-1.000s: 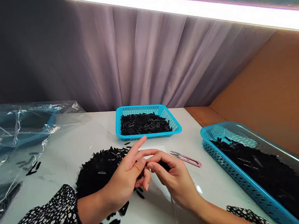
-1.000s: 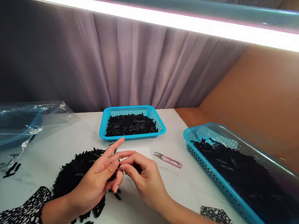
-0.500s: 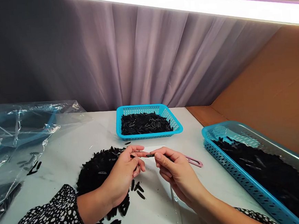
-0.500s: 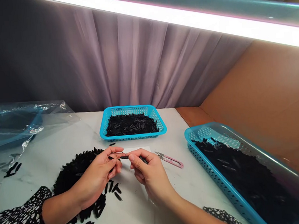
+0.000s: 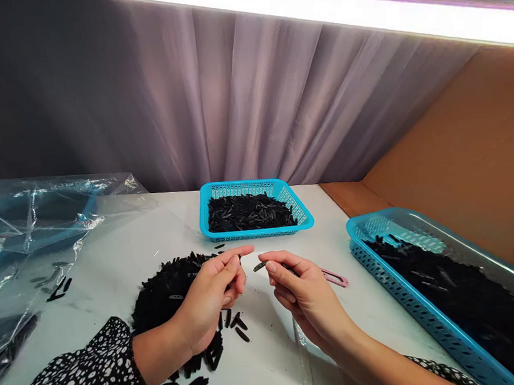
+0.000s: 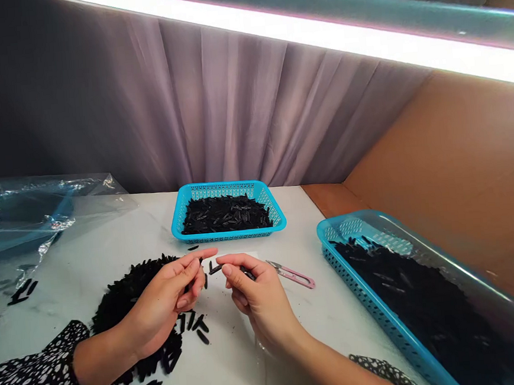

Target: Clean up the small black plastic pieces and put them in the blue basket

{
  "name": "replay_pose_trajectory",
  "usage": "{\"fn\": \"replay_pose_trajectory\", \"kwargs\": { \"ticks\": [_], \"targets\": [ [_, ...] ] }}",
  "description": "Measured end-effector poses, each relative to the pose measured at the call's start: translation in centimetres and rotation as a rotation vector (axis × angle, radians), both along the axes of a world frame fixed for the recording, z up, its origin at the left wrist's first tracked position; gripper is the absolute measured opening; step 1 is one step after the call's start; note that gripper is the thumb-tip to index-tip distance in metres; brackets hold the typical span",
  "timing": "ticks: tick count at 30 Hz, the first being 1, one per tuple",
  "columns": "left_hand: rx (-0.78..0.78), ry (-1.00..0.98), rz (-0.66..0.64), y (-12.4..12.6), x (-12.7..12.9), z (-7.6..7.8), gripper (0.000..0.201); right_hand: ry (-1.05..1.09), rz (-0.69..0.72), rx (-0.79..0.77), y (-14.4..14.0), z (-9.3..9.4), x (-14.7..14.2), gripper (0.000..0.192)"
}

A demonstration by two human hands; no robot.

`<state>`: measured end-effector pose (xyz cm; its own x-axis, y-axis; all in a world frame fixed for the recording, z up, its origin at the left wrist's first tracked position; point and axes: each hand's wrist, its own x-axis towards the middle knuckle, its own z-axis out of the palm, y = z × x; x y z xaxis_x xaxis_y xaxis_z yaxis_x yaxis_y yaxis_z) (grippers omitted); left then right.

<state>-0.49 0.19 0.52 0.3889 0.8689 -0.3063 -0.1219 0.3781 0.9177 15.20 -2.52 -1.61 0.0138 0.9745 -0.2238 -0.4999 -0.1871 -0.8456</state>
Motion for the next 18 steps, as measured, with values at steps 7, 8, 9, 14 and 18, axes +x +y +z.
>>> {"fn": "replay_pose_trajectory", "kwargs": {
  "ticks": [7,8,9,14,18],
  "targets": [
    [0.062,-0.045,-0.035,-0.37,0.02,0.48,0.037,0.031,0.02,-0.006,-0.03,0.02,0.24,0.033],
    [0.087,-0.039,-0.043,-0.41,0.03,0.46,0.032,0.033,0.021,-0.006,-0.05,0.02,0.24,0.033],
    [0.108,-0.031,-0.049,-0.43,0.04,0.44,0.028,0.034,0.022,-0.005,-0.06,0.03,0.24,0.033],
    [0.121,-0.012,-0.075,-0.49,0.11,0.52,0.018,0.032,0.033,0.002,-0.09,0.06,0.17,0.034],
    [0.13,-0.022,-0.087,-0.54,0.17,0.42,0.015,0.082,0.04,0.02,-0.03,0.24,0.06,0.03]
  ]
}}
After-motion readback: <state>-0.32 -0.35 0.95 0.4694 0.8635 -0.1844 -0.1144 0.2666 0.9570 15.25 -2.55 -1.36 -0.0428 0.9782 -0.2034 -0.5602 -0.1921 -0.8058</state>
